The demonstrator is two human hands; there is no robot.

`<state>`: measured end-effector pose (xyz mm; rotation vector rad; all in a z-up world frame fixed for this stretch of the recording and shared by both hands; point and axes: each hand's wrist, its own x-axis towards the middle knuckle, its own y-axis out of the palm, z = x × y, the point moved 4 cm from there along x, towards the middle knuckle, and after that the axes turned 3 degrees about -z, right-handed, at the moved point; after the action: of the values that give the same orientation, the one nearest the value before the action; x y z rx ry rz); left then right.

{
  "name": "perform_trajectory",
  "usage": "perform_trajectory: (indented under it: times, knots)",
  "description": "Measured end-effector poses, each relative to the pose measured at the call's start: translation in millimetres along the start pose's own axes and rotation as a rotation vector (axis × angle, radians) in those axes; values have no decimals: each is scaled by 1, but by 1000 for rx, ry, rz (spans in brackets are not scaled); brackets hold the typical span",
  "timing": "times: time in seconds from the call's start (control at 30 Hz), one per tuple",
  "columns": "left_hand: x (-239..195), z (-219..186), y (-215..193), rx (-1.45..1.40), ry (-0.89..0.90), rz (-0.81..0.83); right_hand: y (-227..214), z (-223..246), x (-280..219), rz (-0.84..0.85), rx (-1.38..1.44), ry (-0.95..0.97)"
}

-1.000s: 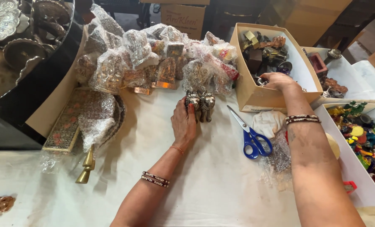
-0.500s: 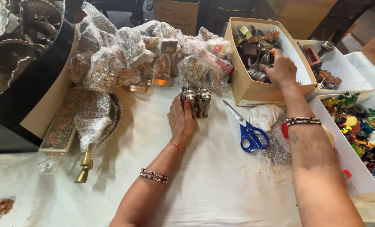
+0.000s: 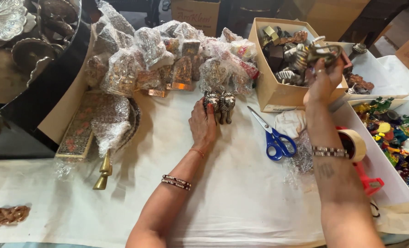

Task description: The person takes several small silver lion figurines from a cardboard box and places them on a white cloth on the table. They then use a white cloth to wipe and clean the figurines. Finally, the person picks up a small wrapped item and begins to unwrap it.

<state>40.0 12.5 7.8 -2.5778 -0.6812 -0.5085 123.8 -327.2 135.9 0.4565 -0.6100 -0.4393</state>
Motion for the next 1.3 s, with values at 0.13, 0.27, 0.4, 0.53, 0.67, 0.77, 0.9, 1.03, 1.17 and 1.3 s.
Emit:
perform_trajectory:
  times: [0.13,0.27,0.4,0.53,0.67,0.77,0.9,1.03,1.17,1.3]
  knots:
    - [0,-2,-1,3,-18,1,-18,-16,-43,102,-26,49]
    - [-1,0,0,10,-20,19,-9,-25,-114,349,-146,189]
    - [0,-1,0,6,-43,22,-17,-57,-161,546,-270,269]
    - [-2,-21,-15,17,-27,-29,-8,-64,-178,650,-286,281]
    - [-12,-44,-32,69,327,-221,-10,-66,-182,673,-296,295]
    - [-25,-57,-31,10,518,-73,-12,-66,-187,654,-279,302]
    - [-34,-69,-19,-127,536,309,-19,-66,-190,616,-276,265]
    - [-36,-67,-11,-64,472,430,-15,-64,-192,533,-188,344]
    - [-35,-54,-2,-34,361,497,-16,-72,-191,471,-91,517]
    - [-37,-58,-6,-32,387,424,-19,-81,-195,584,-221,383]
